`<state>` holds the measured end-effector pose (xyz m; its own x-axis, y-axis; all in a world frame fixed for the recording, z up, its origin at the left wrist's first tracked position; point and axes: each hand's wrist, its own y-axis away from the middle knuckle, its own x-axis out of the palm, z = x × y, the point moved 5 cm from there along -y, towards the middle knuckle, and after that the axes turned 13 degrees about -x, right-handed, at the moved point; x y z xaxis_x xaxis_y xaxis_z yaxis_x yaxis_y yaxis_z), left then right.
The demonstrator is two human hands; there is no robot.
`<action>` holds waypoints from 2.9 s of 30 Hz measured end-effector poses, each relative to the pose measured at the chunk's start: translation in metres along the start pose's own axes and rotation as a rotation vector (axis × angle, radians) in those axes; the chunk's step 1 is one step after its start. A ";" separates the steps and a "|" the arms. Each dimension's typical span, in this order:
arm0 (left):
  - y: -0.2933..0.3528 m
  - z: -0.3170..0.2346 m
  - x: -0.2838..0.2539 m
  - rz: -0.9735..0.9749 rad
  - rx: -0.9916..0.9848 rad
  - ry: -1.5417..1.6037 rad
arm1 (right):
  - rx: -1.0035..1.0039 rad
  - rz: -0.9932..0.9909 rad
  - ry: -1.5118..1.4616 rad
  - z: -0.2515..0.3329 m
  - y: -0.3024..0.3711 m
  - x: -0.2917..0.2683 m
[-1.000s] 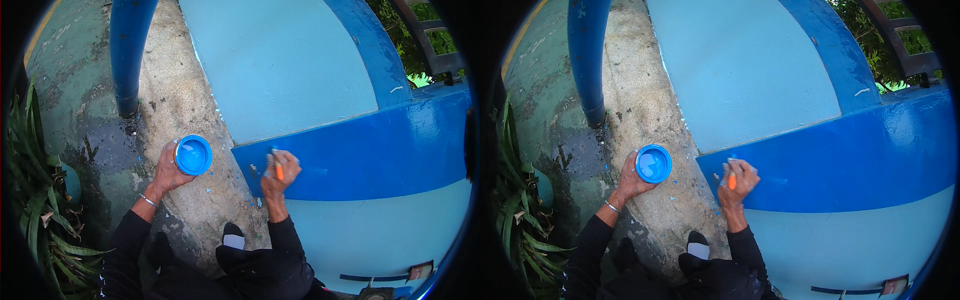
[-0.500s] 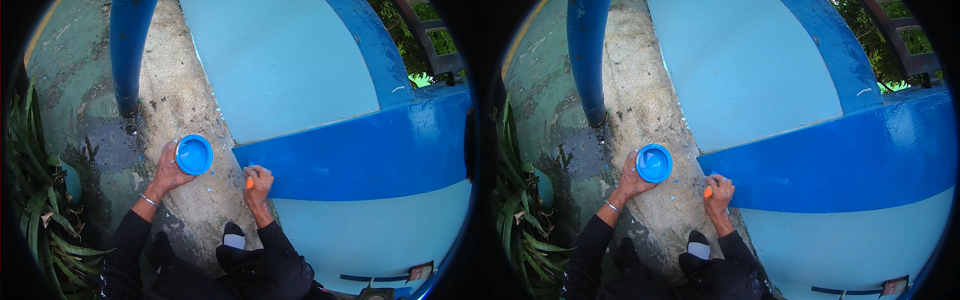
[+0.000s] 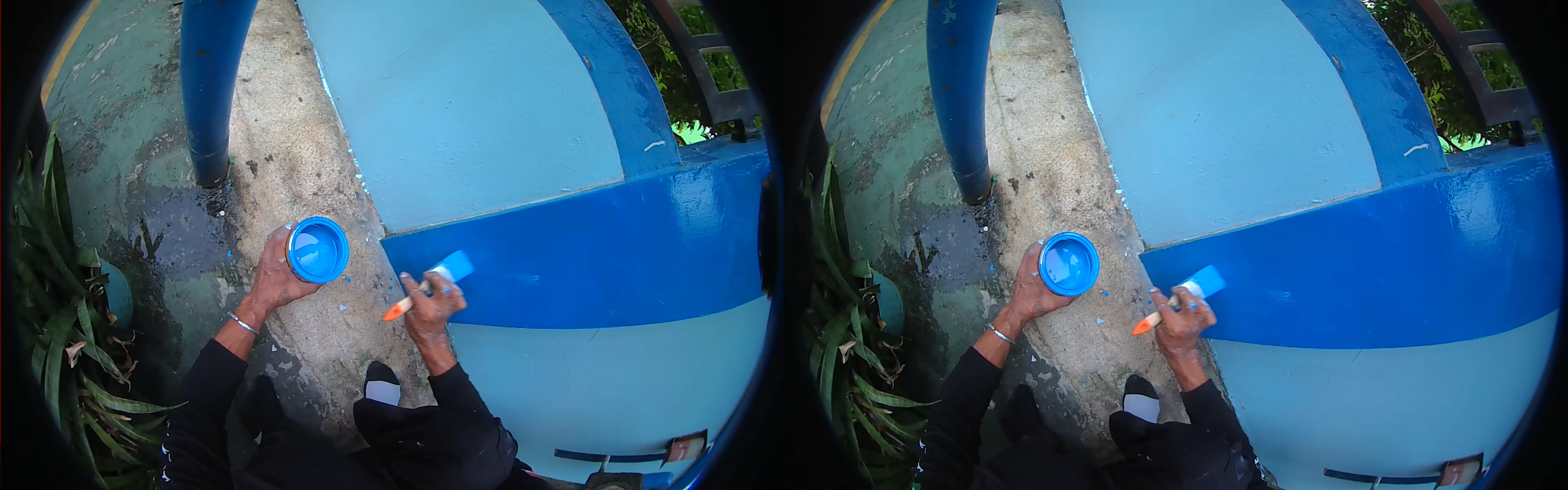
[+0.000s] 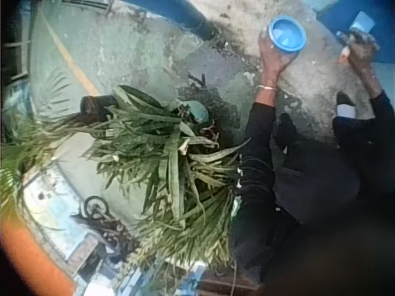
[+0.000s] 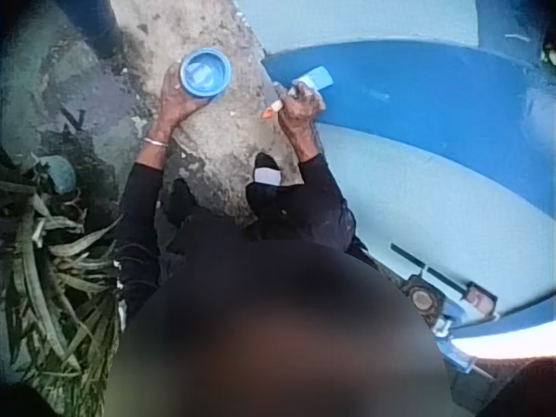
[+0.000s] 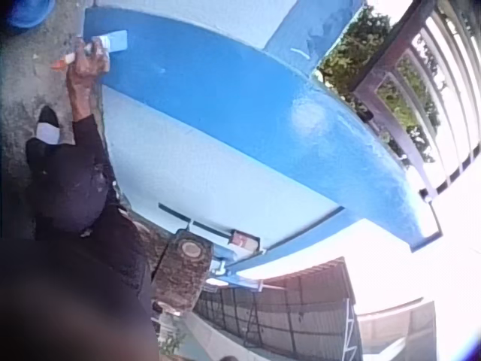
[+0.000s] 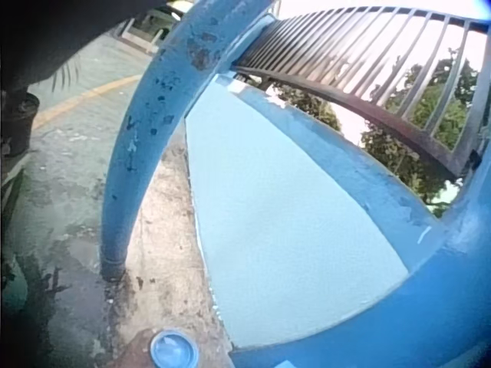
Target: The person paints a blue stripe on an outdoor wall using a paintbrush dipped into a bucket of blue paint.
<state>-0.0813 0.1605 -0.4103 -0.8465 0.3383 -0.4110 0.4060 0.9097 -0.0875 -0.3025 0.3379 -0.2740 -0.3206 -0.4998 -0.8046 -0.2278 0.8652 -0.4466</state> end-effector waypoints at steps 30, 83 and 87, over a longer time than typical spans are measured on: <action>0.000 -0.011 -0.002 -0.011 0.032 -0.047 | 0.180 -0.004 -0.502 0.013 0.037 0.001; 0.006 -0.007 0.000 -0.057 -0.028 0.027 | 0.390 -0.110 -0.775 -0.012 -0.028 -0.092; 0.013 -0.025 0.014 0.055 0.036 0.139 | 0.599 -0.194 -1.095 -0.025 -0.054 -0.100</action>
<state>-0.0965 0.1828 -0.3942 -0.8614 0.4194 -0.2866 0.4628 0.8806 -0.1023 -0.2813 0.3399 -0.1593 0.6640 -0.5734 -0.4799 0.3575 0.8072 -0.4697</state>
